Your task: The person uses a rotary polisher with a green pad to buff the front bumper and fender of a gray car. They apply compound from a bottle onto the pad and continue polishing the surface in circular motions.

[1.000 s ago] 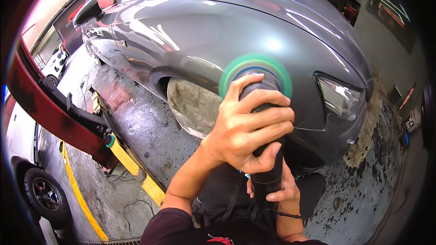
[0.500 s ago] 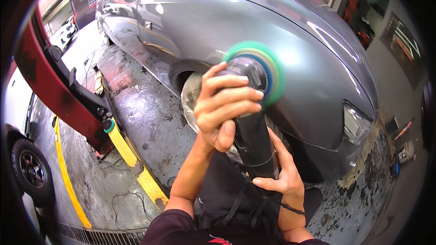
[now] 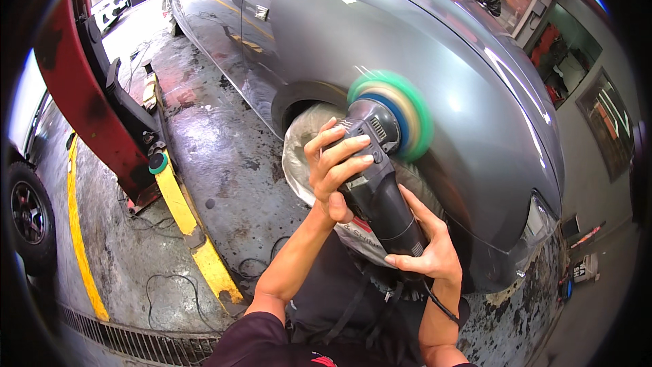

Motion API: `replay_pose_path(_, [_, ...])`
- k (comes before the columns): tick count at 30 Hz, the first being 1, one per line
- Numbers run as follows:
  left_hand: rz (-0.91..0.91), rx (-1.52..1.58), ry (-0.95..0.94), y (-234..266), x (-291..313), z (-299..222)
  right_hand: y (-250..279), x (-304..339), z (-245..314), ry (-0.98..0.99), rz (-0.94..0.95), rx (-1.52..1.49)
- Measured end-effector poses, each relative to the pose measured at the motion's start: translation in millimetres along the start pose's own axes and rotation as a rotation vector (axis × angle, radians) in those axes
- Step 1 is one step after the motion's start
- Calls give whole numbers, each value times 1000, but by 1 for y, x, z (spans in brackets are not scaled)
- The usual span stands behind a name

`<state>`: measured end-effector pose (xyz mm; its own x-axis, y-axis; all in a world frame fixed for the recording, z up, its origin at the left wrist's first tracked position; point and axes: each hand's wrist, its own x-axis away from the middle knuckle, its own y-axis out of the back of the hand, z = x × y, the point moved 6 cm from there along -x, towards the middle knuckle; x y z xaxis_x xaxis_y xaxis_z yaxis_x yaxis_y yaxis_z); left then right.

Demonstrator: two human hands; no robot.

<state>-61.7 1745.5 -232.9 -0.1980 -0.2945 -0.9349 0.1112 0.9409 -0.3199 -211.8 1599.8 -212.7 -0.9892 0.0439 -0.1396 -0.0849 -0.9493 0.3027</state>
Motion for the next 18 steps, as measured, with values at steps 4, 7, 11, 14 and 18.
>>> replay_pose_path(4, [-10, -69, 28, 8, -3, 14, -5, -17, 4, -17, 22, -34])
replay_pose_path(7, [-43, -76, 48, 14, -3, 27, -7, -31, 0, 8, 37, 18])
replay_pose_path(11, [-64, -117, 92, 26, -5, 43, -14, -49, 6, 21, 64, 20])
replay_pose_path(14, [-72, -136, 138, 33, -3, 55, -18, -62, 3, 9, 82, 29])
replay_pose_path(18, [-107, -147, 161, 42, 1, 66, -23, -73, 2, -15, 106, 59])
